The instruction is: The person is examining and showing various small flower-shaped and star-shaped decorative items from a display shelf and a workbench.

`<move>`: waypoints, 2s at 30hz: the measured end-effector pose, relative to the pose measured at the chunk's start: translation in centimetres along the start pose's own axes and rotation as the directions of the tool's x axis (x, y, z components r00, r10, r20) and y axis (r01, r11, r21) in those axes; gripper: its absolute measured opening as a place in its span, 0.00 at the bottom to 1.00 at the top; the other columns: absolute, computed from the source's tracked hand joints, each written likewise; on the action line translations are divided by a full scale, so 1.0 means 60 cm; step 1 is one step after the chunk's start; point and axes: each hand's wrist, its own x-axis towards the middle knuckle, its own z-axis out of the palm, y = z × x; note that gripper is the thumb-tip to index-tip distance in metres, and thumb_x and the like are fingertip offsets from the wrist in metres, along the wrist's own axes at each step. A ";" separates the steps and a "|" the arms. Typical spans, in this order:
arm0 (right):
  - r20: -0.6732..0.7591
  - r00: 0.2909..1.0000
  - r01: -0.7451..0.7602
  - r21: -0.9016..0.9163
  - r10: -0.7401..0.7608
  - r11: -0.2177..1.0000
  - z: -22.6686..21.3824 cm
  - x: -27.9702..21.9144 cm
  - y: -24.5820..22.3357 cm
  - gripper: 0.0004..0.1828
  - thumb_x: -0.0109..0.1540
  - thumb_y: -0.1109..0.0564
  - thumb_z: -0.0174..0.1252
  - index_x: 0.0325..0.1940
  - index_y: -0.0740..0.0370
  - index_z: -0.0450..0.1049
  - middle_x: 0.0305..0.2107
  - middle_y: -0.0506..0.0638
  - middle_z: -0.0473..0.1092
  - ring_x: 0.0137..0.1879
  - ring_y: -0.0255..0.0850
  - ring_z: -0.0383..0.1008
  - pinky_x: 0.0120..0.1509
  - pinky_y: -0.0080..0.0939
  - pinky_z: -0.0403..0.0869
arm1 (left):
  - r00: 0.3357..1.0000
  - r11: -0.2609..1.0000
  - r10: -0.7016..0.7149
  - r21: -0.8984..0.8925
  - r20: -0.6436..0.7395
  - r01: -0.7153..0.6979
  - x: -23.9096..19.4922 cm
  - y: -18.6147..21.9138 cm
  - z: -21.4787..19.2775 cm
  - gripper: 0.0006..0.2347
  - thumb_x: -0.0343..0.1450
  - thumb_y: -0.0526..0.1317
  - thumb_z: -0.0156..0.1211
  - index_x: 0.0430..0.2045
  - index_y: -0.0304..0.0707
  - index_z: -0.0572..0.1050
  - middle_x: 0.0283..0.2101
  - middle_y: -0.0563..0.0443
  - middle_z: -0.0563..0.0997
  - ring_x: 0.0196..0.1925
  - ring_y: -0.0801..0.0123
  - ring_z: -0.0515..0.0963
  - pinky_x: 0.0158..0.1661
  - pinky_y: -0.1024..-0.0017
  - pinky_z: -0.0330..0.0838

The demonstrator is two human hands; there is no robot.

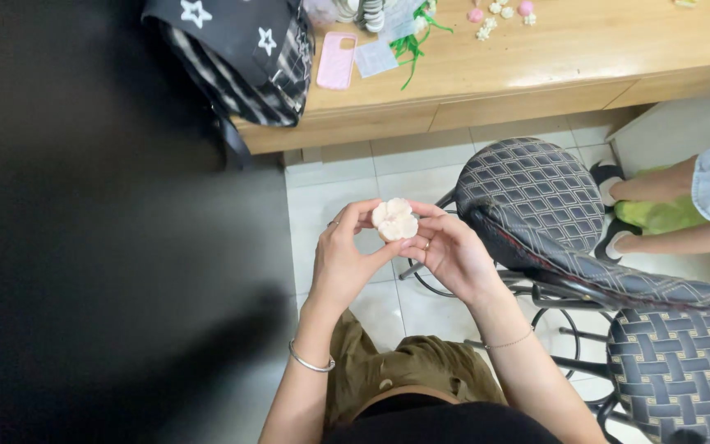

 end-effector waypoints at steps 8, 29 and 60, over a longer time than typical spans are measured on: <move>-0.128 0.968 0.216 -0.025 -0.218 0.976 0.076 0.155 -0.043 0.25 0.67 0.61 0.49 0.68 0.73 0.64 0.51 0.62 0.73 0.48 0.46 0.76 0.56 0.50 0.78 | 0.974 0.998 0.051 -0.048 0.219 -0.041 0.232 -0.070 -0.061 0.26 0.61 0.43 0.77 0.51 0.36 0.73 0.42 0.45 0.85 0.46 0.61 0.86 0.46 0.65 0.79; -0.141 0.897 0.069 -0.892 -0.420 0.447 -0.051 0.589 -0.361 0.38 0.49 0.59 0.76 0.61 0.69 0.71 0.40 0.52 0.74 0.48 0.37 0.76 0.53 0.38 0.76 | 0.968 0.988 0.105 0.091 0.226 -0.128 0.705 -0.224 0.131 0.25 0.59 0.39 0.76 0.48 0.41 0.69 0.40 0.48 0.84 0.43 0.58 0.85 0.41 0.61 0.77; -0.191 0.615 -0.297 -0.955 -0.765 0.001 -0.678 1.245 -0.646 0.33 0.41 0.47 0.76 0.48 0.54 0.77 0.46 0.50 0.73 0.57 0.52 0.69 0.58 0.60 0.67 | 0.764 0.823 -0.511 0.478 0.393 0.305 0.914 -0.350 0.293 0.10 0.69 0.43 0.62 0.40 0.41 0.76 0.38 0.51 0.85 0.40 0.63 0.86 0.40 0.64 0.77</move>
